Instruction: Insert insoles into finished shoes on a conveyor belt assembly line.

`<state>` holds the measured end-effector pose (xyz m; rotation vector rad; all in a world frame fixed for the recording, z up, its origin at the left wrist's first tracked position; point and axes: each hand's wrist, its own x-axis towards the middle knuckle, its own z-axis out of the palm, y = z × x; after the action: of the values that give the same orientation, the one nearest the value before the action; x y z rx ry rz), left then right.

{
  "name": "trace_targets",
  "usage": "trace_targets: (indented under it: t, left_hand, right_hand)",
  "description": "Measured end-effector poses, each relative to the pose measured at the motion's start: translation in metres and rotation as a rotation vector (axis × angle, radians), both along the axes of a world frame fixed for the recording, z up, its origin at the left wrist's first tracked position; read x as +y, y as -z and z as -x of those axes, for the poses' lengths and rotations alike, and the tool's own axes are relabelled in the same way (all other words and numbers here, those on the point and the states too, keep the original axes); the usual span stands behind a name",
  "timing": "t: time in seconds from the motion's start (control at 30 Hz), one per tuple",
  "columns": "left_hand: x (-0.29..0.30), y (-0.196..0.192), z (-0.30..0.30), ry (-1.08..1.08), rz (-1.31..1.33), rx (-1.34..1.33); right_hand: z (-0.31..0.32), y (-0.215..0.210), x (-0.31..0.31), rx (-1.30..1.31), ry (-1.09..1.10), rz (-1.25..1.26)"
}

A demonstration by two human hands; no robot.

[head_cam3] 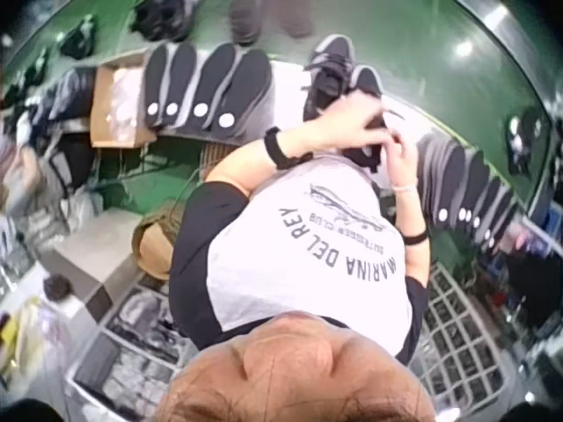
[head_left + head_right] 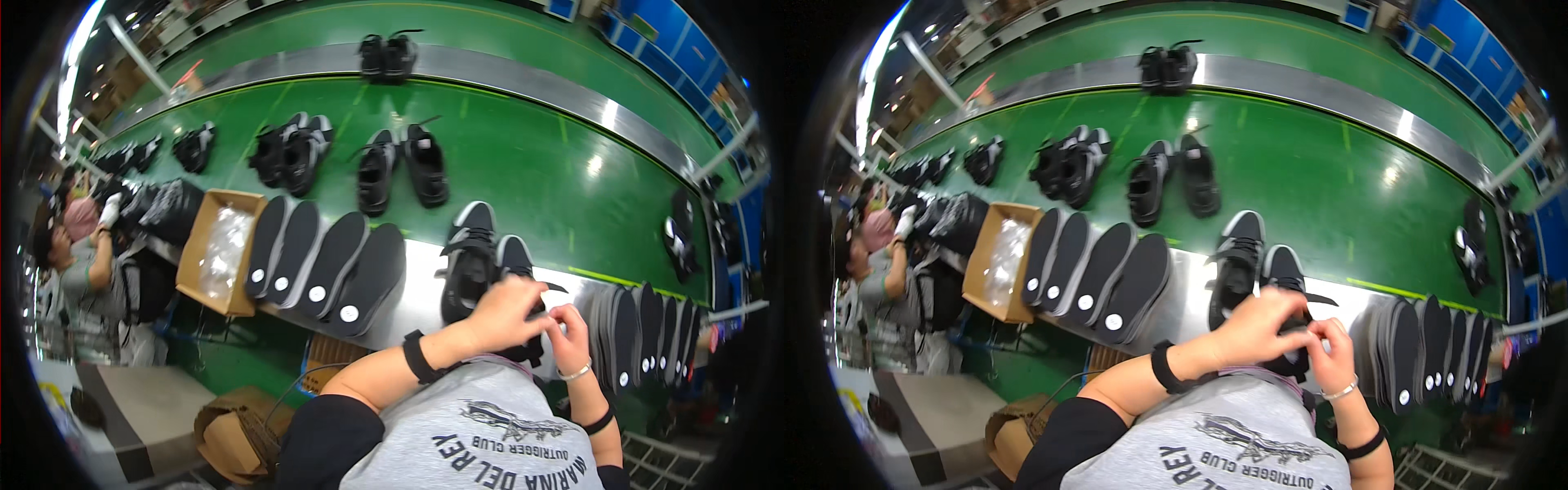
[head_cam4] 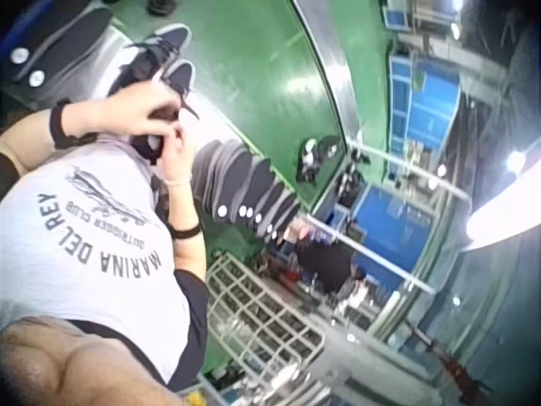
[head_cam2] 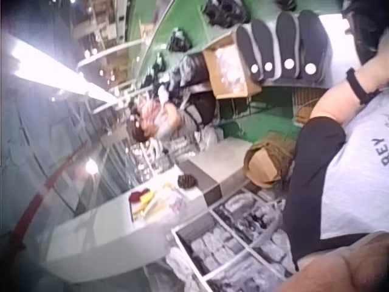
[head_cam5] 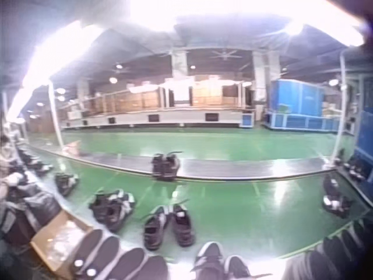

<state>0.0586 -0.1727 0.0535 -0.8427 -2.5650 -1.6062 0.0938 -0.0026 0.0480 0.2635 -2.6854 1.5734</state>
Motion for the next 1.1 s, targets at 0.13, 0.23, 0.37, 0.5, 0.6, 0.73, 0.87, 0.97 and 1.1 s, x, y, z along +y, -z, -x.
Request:
trace_targets:
  t: [0.13, 0.23, 0.37, 0.5, 0.6, 0.73, 0.87, 0.97, 1.1]
  left_hand:
    - [-0.036, 0.008, -0.014, 0.075, 0.117, -0.194]
    - [-0.117, -0.020, -0.006, -0.397, 0.116, -0.227]
    - [-0.330, 0.004, 0.006, -1.162, 0.224, 0.240]
    - [-0.565, 0.059, -0.028, -1.385, 0.768, -0.041]
    - [-0.457, 0.027, 0.019, -1.519, 0.852, 0.023]
    - [-0.296, -0.005, 0.023, -0.899, 0.051, 0.189]
    - [-0.115, -0.012, 0.012, -0.264, 0.012, -0.098]
    - [-0.068, 0.018, 0.001, -0.088, 0.211, -0.006]
    - [-0.042, 0.042, 0.003, -0.044, 0.283, -0.063]
  right_hand:
    - [-0.005, -0.008, -0.016, 0.032, -0.200, 0.002]
    - [-0.003, -0.009, -0.023, -0.031, -0.161, -0.045]
    - [0.003, -0.001, -0.019, 0.039, -0.146, -0.118]
    - [0.002, -0.003, 0.011, 0.033, 0.024, -0.243]
    - [0.002, 0.008, 0.069, 0.158, 0.325, -0.422]
    - [0.006, 0.009, 0.144, 0.113, 0.604, -0.729]
    - [-0.013, 0.025, 0.205, -0.352, 0.690, -0.838]
    - [-0.012, 0.033, 0.199, -0.394, 0.626, -0.783]
    - [-0.015, 0.025, 0.185, -0.319, 0.622, -0.861]
